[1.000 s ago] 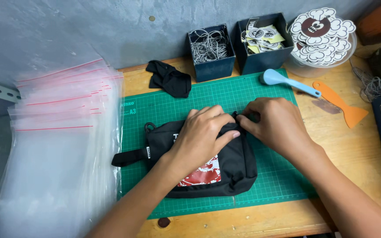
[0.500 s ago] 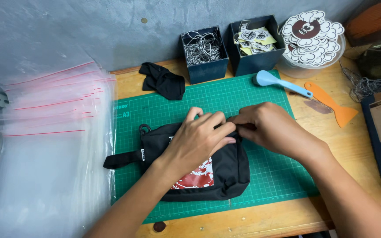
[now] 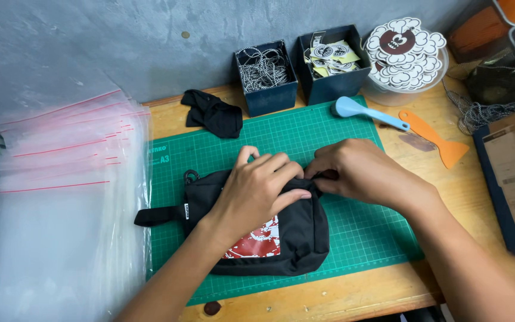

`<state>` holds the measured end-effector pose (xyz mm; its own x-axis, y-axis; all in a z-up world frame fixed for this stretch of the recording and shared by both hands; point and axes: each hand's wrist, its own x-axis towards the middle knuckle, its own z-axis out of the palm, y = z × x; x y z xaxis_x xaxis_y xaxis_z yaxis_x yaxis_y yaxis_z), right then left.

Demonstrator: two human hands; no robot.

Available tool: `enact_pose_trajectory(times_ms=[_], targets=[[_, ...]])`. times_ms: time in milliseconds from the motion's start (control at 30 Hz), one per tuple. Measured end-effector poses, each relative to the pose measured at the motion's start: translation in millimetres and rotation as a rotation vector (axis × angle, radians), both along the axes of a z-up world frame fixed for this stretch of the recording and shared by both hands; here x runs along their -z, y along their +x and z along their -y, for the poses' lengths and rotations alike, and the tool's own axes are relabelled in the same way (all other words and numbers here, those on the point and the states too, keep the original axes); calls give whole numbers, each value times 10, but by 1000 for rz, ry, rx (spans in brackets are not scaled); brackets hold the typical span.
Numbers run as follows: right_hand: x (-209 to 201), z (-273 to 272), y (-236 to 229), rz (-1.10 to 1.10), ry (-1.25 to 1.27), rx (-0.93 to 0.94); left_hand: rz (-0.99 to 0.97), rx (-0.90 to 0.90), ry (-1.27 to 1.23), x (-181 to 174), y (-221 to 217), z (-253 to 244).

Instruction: The person cleans a small black bag using a brush, attaches a black shoulder strap to it, trims a loose thread from the strap with a utility knife, attaches a decorative bear keychain, and then places the bag into a clear plastic zipper pouch.

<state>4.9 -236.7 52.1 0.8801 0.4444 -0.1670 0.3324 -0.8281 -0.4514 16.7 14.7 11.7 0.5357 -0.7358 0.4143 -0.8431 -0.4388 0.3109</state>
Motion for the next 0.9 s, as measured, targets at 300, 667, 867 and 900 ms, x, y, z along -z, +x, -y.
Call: enact_pose_trajectory(times_ms=[300, 667, 867, 900], targets=[[-63, -9, -41, -52, -48, 42, -22, -17, 48, 13, -1, 20], [40, -31, -71, 189, -19, -50, -228, 5, 24, -110, -9, -9], [118, -118, -39, 449, 48, -73, -242, -74, -89, 29, 30, -11], [120, -139, -39, 487, 85, -72, -265, -86, -133, 43, 33, -17]])
